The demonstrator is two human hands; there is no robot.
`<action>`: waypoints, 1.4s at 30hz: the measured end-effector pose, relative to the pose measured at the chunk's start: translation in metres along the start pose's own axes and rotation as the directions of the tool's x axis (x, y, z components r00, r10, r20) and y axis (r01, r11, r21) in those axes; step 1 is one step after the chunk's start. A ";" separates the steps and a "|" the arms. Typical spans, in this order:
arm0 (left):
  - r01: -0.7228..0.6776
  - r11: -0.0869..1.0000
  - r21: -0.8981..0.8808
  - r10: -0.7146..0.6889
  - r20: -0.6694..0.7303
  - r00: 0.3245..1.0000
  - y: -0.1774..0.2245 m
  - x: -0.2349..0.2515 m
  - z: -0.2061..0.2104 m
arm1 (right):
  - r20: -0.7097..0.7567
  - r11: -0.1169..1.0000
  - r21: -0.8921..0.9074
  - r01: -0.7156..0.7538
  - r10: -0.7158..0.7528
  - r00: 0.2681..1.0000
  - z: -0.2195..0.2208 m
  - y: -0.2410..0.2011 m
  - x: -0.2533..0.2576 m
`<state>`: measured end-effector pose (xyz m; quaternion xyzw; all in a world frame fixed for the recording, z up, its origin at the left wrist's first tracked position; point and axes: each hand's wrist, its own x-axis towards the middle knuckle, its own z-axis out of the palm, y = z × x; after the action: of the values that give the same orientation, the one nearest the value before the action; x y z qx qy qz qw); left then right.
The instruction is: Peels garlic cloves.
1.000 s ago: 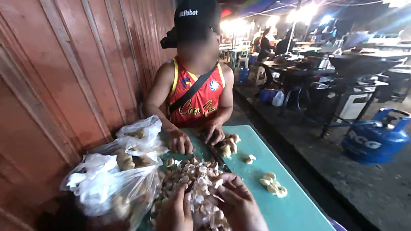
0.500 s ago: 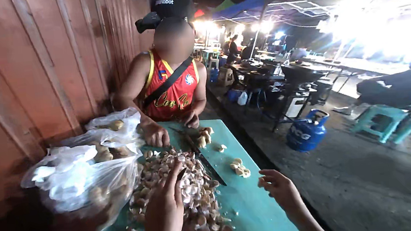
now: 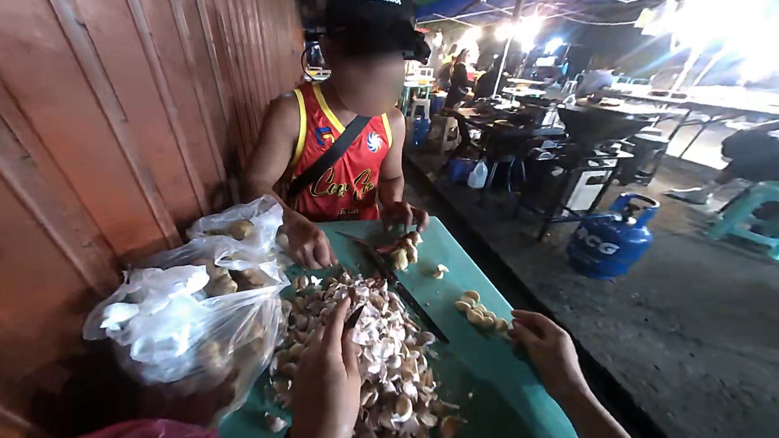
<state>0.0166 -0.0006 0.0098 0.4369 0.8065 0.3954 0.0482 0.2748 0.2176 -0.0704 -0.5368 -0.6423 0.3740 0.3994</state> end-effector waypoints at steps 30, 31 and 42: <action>0.010 0.999 -0.043 -0.008 0.033 0.999 0.001 -0.001 -0.001 | 0.612 0.571 -0.641 0.514 -0.024 0.790 0.082 -0.100 -0.065; -0.003 0.999 -0.045 0.004 0.012 1.000 0.000 -0.001 -0.001 | 0.611 0.594 -0.626 0.505 -0.029 0.791 0.081 -0.098 -0.067; 0.026 0.998 0.051 -0.036 0.205 0.978 0.011 -0.007 0.000 | 0.507 0.766 -0.406 0.498 -0.265 0.820 0.063 -0.082 -0.080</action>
<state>0.0282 -0.0026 0.0158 0.4639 0.8131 0.3279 0.1269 0.1940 0.1230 -0.0301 -0.3848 -0.8868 0.2001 0.1596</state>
